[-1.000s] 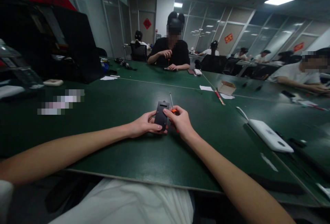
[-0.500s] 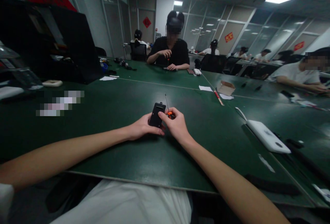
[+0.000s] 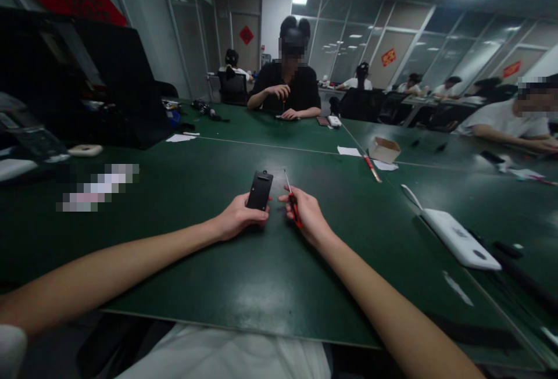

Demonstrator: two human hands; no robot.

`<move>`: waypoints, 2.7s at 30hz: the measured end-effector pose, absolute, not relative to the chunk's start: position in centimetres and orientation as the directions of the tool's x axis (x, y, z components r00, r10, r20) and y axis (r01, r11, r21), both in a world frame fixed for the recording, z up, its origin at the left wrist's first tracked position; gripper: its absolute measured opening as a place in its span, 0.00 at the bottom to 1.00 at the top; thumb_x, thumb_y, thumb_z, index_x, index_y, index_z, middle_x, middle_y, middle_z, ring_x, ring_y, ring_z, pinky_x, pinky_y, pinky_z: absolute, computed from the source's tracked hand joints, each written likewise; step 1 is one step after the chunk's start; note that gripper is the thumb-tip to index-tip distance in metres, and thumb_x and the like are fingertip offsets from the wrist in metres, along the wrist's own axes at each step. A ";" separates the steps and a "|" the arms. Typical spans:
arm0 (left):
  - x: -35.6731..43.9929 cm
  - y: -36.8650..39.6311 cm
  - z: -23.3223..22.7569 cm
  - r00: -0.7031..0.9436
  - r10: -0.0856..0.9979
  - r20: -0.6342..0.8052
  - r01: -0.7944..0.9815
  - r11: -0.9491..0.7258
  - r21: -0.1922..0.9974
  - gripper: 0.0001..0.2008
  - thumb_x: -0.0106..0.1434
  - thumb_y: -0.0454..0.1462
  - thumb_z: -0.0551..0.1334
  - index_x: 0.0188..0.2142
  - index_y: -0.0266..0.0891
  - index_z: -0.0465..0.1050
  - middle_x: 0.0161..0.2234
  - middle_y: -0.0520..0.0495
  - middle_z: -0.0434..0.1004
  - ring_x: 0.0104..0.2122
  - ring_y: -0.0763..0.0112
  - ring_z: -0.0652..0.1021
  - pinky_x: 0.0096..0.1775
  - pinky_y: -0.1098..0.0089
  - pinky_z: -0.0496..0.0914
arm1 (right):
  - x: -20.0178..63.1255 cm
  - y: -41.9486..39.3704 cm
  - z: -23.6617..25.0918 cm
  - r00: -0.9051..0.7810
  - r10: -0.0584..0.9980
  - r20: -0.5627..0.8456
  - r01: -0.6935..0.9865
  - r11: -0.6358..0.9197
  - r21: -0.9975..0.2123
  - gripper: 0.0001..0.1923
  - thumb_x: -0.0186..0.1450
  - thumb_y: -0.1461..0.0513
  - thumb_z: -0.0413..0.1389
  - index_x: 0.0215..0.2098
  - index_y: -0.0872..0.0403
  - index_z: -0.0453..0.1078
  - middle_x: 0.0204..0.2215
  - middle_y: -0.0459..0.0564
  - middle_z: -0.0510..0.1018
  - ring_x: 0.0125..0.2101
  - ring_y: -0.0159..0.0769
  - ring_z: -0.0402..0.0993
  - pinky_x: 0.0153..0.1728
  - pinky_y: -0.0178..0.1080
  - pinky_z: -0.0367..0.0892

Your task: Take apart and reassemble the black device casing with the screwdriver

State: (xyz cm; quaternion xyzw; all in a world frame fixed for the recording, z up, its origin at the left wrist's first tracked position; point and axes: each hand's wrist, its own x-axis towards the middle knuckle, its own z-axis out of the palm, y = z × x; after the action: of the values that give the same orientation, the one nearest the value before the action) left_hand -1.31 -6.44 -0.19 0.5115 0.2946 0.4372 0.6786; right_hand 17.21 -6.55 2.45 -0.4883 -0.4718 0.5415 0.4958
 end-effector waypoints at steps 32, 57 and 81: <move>-5.1 -4.6 -0.6 0.141 0.983 0.121 -0.168 -0.096 0.981 0.20 0.50 0.37 0.73 0.42 0.33 0.74 0.44 0.38 0.79 0.41 0.61 0.80 0.45 0.61 0.73 | 18.5 -9.5 4.0 -0.285 0.660 0.695 0.617 0.681 -0.394 0.05 0.64 0.62 0.60 0.35 0.56 0.78 0.31 0.51 0.83 0.30 0.37 0.79 0.33 0.38 0.72; -5.5 -4.6 -1.2 0.064 0.949 0.309 0.025 -0.311 0.950 0.20 0.53 0.43 0.71 0.42 0.34 0.75 0.41 0.39 0.79 0.40 0.62 0.78 0.45 0.61 0.70 | 17.9 -10.1 3.9 -0.336 0.637 0.694 0.626 0.701 -0.340 0.07 0.66 0.60 0.57 0.37 0.53 0.76 0.32 0.52 0.82 0.32 0.39 0.78 0.36 0.41 0.72; -5.7 -4.7 -1.0 -0.028 0.933 0.359 0.189 -0.348 0.918 0.18 0.51 0.41 0.71 0.39 0.35 0.75 0.39 0.41 0.79 0.38 0.61 0.78 0.43 0.62 0.69 | 16.6 -10.6 3.4 -0.254 0.867 0.428 0.605 0.488 -0.629 0.12 0.67 0.58 0.55 0.44 0.53 0.77 0.36 0.52 0.84 0.36 0.42 0.81 0.40 0.43 0.74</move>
State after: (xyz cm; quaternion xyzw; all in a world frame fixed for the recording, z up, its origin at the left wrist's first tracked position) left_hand -5.68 -4.65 -0.99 0.6095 0.4600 0.5500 0.3381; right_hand 16.64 -10.62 3.43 -0.4761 -0.7731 0.1712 0.3825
